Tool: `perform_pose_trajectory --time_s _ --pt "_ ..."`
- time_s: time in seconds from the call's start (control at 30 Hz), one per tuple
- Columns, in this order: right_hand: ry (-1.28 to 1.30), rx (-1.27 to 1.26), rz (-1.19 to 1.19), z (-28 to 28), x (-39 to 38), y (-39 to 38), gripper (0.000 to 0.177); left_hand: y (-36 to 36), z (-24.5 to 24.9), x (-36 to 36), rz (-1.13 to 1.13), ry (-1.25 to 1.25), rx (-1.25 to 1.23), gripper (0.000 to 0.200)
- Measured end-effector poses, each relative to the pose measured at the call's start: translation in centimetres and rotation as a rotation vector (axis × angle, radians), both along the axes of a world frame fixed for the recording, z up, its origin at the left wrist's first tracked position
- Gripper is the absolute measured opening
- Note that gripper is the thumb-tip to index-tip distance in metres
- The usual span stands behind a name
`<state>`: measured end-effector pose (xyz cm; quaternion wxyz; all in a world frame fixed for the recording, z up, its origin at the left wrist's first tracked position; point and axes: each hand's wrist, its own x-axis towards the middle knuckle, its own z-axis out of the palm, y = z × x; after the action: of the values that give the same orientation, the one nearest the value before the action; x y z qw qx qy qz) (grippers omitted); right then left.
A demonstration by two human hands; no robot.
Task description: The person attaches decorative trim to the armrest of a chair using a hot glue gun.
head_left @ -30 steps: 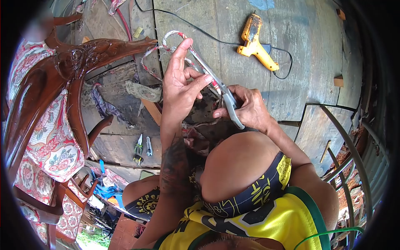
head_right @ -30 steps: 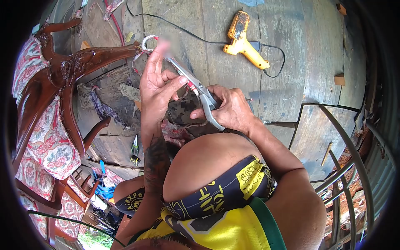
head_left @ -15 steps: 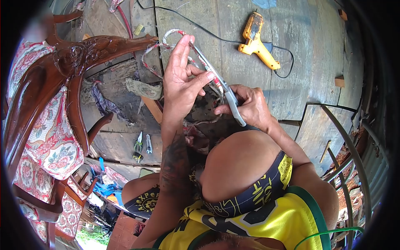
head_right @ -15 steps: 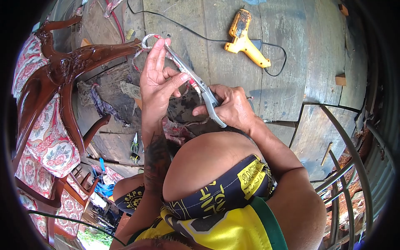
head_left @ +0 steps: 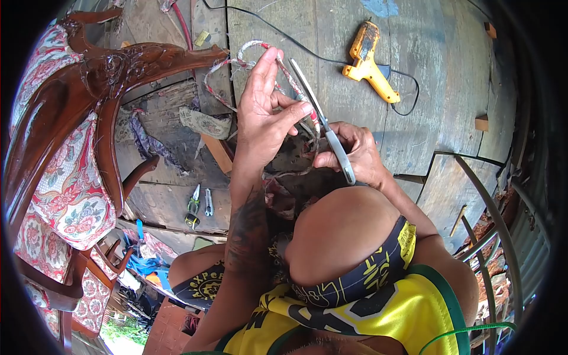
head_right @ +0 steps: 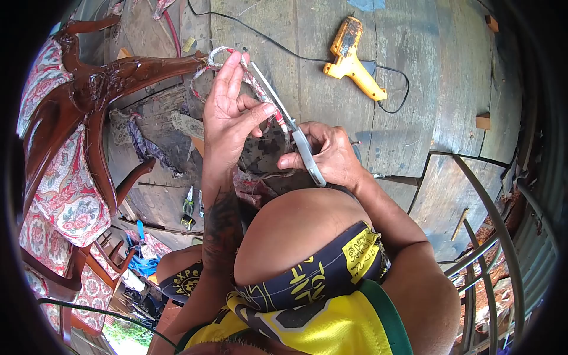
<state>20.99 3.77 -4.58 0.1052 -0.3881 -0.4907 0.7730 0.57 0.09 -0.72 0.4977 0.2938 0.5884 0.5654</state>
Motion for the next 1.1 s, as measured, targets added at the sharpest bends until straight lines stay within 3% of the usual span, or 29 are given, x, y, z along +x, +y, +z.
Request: perform_pose_trajectory --time_s 0.07,0.13,0.23,0.37,0.47,0.53,0.63,0.83,1.1 --pt "-0.019 0.112 0.011 0.1 0.1 0.2 0.051 0.1 0.2 0.3 0.009 0.066 -0.046 0.093" --pt "-0.333 0.348 0.196 2.0 -0.1 1.3 0.062 0.1 0.1 0.4 0.007 0.086 -0.049 0.093" --pt "-0.476 0.429 0.219 3.4 -0.7 1.6 0.066 0.1 0.0 0.4 0.006 0.110 -0.053 0.094" --pt "-0.488 0.541 0.214 2.8 -0.6 1.2 0.063 0.1 0.0 0.4 0.005 0.114 -0.052 0.094" --pt "-0.521 0.559 0.253 2.7 -0.3 1.3 0.048 0.0 -0.1 0.3 0.005 0.096 -0.045 0.094" --pt "-0.452 0.785 0.241 1.4 0.2 1.1 0.041 0.0 0.0 0.3 0.010 0.091 -0.047 0.094" --pt "-0.445 0.874 0.244 1.2 0.6 1.2 0.040 0.1 0.1 0.2 0.018 0.080 -0.046 0.094" --pt "-0.441 0.919 0.258 1.4 0.6 1.5 0.029 0.0 0.1 0.0 0.021 0.051 -0.040 0.094" --pt "-0.404 0.971 0.221 0.4 0.9 1.2 0.030 0.2 0.1 0.3 0.069 -0.030 -0.007 0.093"
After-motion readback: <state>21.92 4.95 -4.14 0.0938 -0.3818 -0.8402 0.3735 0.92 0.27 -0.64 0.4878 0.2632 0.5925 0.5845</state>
